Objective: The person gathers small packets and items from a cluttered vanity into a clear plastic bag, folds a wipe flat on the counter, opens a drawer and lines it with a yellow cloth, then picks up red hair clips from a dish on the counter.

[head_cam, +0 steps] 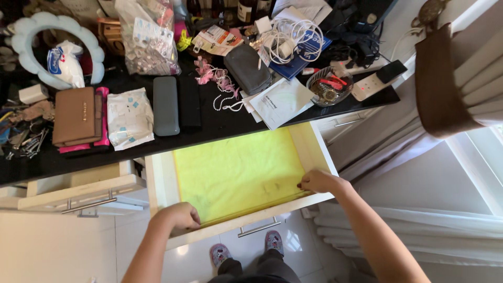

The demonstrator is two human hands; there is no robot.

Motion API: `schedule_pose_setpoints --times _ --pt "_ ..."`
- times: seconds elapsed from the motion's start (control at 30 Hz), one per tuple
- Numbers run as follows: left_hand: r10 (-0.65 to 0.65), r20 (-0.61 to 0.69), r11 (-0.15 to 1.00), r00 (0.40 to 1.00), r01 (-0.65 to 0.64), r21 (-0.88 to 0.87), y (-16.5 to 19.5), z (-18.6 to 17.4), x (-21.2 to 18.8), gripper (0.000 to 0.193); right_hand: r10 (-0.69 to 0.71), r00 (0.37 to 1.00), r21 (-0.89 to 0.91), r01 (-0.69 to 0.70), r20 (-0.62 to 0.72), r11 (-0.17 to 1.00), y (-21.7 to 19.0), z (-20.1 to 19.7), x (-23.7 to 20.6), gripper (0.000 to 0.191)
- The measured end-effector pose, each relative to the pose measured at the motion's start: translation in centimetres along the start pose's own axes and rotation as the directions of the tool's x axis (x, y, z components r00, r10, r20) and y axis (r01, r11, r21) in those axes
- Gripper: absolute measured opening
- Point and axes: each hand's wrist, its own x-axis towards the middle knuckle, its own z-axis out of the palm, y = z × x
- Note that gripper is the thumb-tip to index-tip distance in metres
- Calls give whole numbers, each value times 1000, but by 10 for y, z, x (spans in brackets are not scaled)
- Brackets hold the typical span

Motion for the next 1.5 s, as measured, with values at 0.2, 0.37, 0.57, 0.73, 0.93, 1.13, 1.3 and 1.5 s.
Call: schedule_pose_setpoints --times 0.2,0.37,0.57,0.73,0.93,1.13,1.3,1.5 --pt "141 -116 983 983 -153 -102 41 7 -57 54 -223 971 161 234 -85 959 -76 0 -65 55" --pt "301 -12 953 954 -301 -34 62 14 -78 82 -436 900 114 433 7 894 -127 20 -110 77" --pt "292 19 953 956 -292 79 54 17 -72 76 -310 939 39 319 -149 947 -148 34 -123 52" --pt "295 -124 952 947 -302 -41 48 6 -70 75 -351 878 31 381 -327 924 -149 31 -116 47" --pt "286 -547 958 787 -252 138 51 -19 -65 58 -390 615 -84 465 -685 881 -158 17 -93 46" --pt "388 -884 914 261 -235 331 67 -33 -48 42 -356 457 -97 498 -815 862 -166 -25 -60 40" --pt "423 -902 885 82 -251 392 106 -47 -23 41 -364 301 -159 537 -881 828 -157 -57 -29 41" --pt "473 -881 824 19 -364 435 177 -80 15 47 -267 251 -110 504 -930 857 -128 -85 5 51"
